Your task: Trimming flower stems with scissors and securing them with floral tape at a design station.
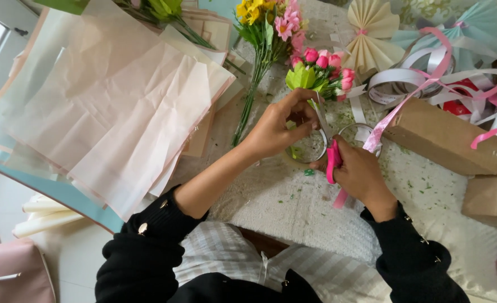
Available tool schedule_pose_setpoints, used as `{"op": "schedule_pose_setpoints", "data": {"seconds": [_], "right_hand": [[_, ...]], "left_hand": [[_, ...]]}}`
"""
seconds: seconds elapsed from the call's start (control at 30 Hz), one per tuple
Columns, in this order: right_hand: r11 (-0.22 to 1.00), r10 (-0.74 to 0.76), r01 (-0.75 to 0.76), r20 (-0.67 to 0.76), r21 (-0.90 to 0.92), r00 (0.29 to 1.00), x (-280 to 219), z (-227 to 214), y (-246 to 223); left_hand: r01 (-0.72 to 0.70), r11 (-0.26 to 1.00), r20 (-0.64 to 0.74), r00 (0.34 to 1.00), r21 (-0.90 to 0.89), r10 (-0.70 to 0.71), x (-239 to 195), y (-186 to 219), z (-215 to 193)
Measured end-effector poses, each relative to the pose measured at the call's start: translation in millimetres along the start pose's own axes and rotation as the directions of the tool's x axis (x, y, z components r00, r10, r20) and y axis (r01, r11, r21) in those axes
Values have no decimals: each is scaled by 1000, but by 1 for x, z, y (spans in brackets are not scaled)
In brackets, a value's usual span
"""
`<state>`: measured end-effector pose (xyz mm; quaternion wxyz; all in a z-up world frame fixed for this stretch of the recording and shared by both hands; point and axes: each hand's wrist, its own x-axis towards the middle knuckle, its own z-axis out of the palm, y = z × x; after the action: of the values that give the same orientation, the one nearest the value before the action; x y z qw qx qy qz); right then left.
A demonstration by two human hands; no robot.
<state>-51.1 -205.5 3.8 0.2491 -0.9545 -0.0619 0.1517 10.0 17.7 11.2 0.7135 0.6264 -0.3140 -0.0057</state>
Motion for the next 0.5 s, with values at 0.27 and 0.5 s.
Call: {"op": "schedule_pose_setpoints", "data": {"seconds": [0.27,0.5], "right_hand": [[999,20,-20,13,-33,1000,-3,-2,-3],[1000,-7,7,-2,-1,1000,0,0,1]], "left_hand": [[6,1000,-8,1000,8,-5,1,-1,0],[5,1000,-36,999,11,-5,1,5,0]]}}
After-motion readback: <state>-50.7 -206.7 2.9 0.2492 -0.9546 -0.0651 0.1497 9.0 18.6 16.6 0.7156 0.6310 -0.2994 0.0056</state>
